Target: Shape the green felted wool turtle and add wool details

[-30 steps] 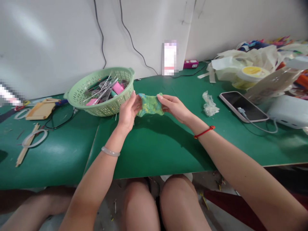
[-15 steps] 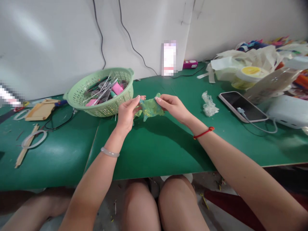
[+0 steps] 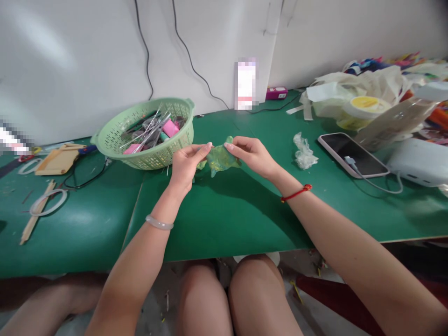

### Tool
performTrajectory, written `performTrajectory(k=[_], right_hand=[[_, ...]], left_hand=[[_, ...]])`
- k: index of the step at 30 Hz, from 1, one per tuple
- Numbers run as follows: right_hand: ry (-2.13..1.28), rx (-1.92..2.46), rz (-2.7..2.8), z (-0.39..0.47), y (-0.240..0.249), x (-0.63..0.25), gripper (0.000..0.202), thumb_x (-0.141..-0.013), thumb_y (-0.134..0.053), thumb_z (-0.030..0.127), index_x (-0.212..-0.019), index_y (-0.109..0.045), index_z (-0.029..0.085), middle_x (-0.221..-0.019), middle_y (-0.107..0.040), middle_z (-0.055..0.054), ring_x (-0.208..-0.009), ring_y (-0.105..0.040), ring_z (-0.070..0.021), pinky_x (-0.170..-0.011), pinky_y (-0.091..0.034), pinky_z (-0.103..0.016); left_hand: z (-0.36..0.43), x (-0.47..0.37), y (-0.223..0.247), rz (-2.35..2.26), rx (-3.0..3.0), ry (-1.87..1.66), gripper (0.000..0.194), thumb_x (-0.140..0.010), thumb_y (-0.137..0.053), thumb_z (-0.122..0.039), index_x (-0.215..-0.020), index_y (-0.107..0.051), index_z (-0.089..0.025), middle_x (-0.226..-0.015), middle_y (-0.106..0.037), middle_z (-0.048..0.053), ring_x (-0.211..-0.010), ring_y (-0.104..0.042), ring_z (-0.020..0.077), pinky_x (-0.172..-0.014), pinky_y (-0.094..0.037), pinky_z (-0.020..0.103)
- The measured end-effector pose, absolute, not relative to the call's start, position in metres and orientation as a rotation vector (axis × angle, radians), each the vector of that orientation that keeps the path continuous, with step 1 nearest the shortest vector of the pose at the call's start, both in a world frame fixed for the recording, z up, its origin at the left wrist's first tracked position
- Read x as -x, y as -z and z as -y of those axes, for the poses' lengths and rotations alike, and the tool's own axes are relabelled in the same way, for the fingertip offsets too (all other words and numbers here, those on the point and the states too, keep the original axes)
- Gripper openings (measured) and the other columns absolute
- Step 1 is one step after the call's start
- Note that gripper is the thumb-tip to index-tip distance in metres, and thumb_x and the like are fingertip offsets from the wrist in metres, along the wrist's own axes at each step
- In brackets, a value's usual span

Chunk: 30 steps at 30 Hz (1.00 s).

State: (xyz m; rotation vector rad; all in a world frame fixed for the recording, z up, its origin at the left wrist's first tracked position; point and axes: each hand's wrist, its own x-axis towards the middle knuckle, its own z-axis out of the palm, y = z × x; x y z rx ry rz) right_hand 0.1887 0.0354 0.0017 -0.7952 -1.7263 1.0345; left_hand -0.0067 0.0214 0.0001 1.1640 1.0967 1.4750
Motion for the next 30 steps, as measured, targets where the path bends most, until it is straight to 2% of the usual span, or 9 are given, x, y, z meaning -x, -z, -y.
performTrajectory(k=[5,10,12,15,21,24,30], right_hand=[[-1.081,0.802,1.678,-0.034,-0.003,-0.187,0.064,-0.082,-0.07,0.081,-0.065,-0.051,0.022,-0.063,-0.04,0.004,-0.061,-0.035,-0.0118,-0.056,-0.028,-0.029],[-1.177,0.77,1.574,-0.035,-0.002,-0.188,0.065,-0.078,-0.076,0.079,-0.062,-0.048,0.022,-0.063,-0.036,0.005,-0.062,-0.033,-0.0115,-0.057,-0.03,-0.028],[-1.241,0.752,1.515,-0.034,-0.003,-0.188,0.064,-0.075,-0.08,0.077,-0.063,-0.049,0.022,-0.064,-0.037,0.005,-0.063,-0.035,-0.0118,-0.058,-0.032,-0.028],[-1.383,0.724,1.452,-0.032,-0.005,-0.188,0.058,-0.074,-0.083,0.074,-0.069,-0.056,0.023,-0.067,-0.044,0.003,-0.066,-0.044,-0.0138,-0.059,-0.039,-0.028],[-1.59,0.624,1.4,-0.028,-0.009,-0.188,0.052,-0.071,-0.089,0.068,-0.073,-0.066,0.02,-0.07,-0.057,0.001,-0.068,-0.054,-0.0134,-0.065,-0.049,-0.028],[-1.573,0.626,1.374,-0.027,-0.01,-0.187,0.053,-0.07,-0.09,0.067,-0.07,-0.066,0.019,-0.068,-0.055,0.002,-0.065,-0.052,-0.0116,-0.059,-0.047,-0.025],[-1.537,0.654,1.364,-0.025,-0.012,-0.185,0.057,-0.067,-0.09,0.071,-0.071,-0.065,0.02,-0.066,-0.052,0.003,-0.06,-0.048,-0.0107,-0.052,-0.042,-0.025]], left_hand=[[-0.023,0.008,0.002,-1.076,-1.178,-1.511,0.036,-0.063,-0.098,-0.051,-0.074,-0.082,-0.021,-0.077,-0.078,0.002,-0.069,-0.067,0.0116,-0.069,-0.054,0.025],[-0.02,0.01,-0.005,-0.866,-1.223,-1.381,0.052,-0.073,-0.085,-0.071,-0.099,-0.083,-0.025,-0.116,-0.081,0.008,-0.105,-0.076,0.0238,-0.084,-0.06,0.031],[-0.019,0.01,-0.006,-0.771,-1.238,-1.319,0.057,-0.071,-0.086,-0.071,-0.106,-0.081,-0.027,-0.126,-0.079,0.008,-0.119,-0.073,0.0287,-0.091,-0.061,0.035],[-0.017,0.011,-0.004,-0.674,-1.215,-1.235,0.056,-0.067,-0.092,-0.065,-0.107,-0.08,-0.028,-0.127,-0.077,0.008,-0.132,-0.067,0.0326,-0.097,-0.062,0.04],[-0.015,0.011,-0.001,-0.628,-1.147,-1.201,0.053,-0.055,-0.1,-0.059,-0.092,-0.079,-0.028,-0.122,-0.078,0.006,-0.13,-0.068,0.0328,-0.102,-0.062,0.046],[-0.016,0.01,0.001,-0.648,-1.153,-1.246,0.048,-0.054,-0.101,-0.057,-0.085,-0.079,-0.028,-0.122,-0.077,0.005,-0.129,-0.069,0.0313,-0.102,-0.062,0.045],[-0.016,0.007,0.001,-0.635,-1.161,-1.294,0.045,-0.058,-0.1,-0.055,-0.086,-0.079,-0.026,-0.124,-0.077,0.006,-0.126,-0.07,0.0304,-0.097,-0.063,0.042]])
